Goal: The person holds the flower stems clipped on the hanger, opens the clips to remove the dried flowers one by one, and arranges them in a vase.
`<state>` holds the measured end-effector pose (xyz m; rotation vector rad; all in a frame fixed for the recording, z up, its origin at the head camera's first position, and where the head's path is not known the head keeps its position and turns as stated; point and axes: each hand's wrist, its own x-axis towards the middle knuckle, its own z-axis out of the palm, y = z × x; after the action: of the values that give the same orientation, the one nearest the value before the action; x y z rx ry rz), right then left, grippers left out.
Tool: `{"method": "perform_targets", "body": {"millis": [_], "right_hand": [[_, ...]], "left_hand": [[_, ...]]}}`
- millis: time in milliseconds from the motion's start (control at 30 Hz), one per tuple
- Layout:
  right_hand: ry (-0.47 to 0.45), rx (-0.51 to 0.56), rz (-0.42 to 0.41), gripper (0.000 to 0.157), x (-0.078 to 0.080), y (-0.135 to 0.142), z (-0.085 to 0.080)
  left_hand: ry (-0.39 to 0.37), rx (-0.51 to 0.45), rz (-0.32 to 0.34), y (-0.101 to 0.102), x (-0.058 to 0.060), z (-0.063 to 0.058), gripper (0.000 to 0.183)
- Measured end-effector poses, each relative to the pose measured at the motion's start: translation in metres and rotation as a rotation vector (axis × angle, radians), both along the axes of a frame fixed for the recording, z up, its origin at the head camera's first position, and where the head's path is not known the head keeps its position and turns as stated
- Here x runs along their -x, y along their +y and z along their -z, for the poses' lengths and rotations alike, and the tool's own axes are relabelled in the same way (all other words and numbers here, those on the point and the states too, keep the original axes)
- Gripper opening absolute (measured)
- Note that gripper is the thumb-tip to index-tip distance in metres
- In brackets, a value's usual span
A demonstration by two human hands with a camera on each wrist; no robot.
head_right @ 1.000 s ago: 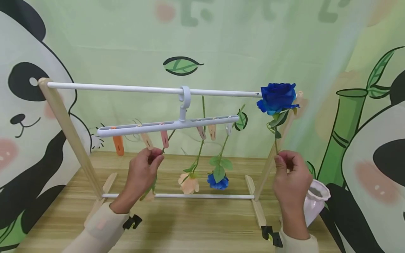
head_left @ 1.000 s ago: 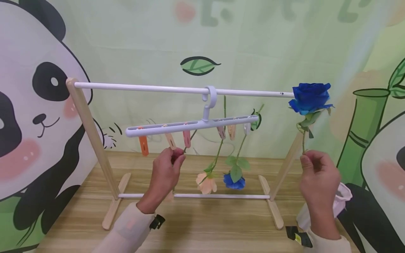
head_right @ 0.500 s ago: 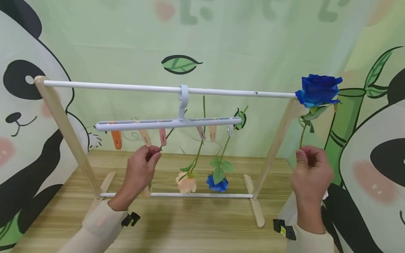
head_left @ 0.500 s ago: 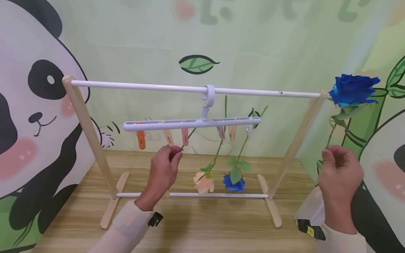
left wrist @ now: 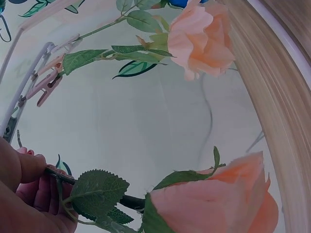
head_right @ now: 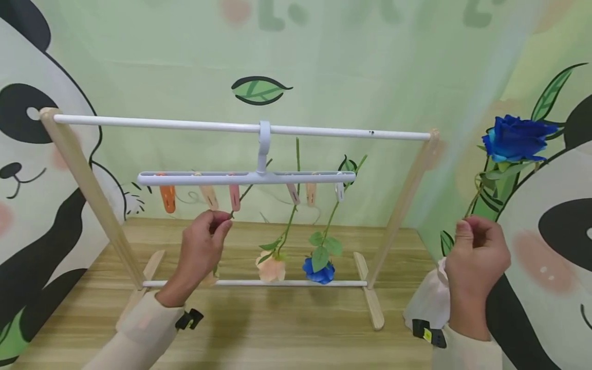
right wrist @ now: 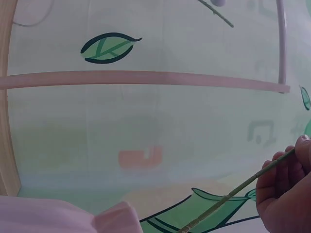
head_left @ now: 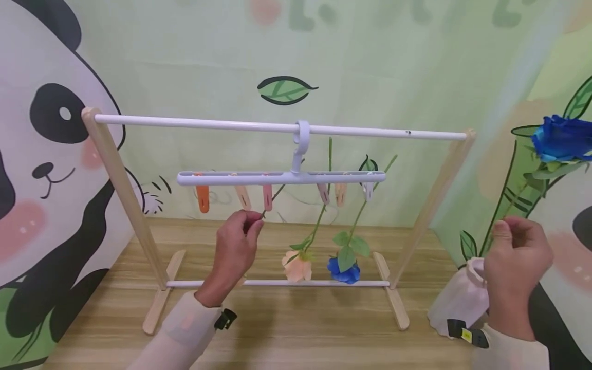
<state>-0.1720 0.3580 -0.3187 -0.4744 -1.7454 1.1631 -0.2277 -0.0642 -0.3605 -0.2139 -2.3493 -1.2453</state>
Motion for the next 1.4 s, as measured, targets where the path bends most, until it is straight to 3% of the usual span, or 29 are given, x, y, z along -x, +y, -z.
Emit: {"method": "perform_targets", "body": {"millis": [167, 367, 533, 800, 1067, 1200, 1400], "right_hand": [[0.011, 0.001, 0.039, 0.012, 0.002, 0.004, -0.001], [0.108, 0.015, 0.095, 0.023, 0.002, 0.000, -0.009], [0.198, 0.031, 0.088, 0.028, 0.001, -0.005, -0.014], [0.237, 0.033, 0.080, 0.027, 0.002, -0.003, -0.013], [0.052, 0.068, 0.093, 0.019, 0.004, 0.012, 0.007], [-0.044, 0.082, 0.073, 0.006, 0.004, 0.018, 0.021], [-0.150, 0.073, 0.092, 0.018, 0.003, 0.021, 0.035]], "left_hand": [[0.007, 0.003, 0.000, -0.001, 0.001, -0.002, 0.019], [0.004, 0.003, 0.000, -0.001, 0.000, -0.002, 0.019], [-0.004, 0.003, -0.003, -0.001, -0.001, -0.002, 0.019], [-0.019, 0.005, -0.010, -0.002, -0.002, -0.002, 0.018], [-0.011, 0.007, -0.007, -0.001, -0.002, -0.001, 0.018], [-0.014, 0.001, -0.003, -0.001, -0.002, -0.002, 0.018], [-0.016, -0.003, 0.000, -0.002, -0.002, -0.002, 0.018]]}}
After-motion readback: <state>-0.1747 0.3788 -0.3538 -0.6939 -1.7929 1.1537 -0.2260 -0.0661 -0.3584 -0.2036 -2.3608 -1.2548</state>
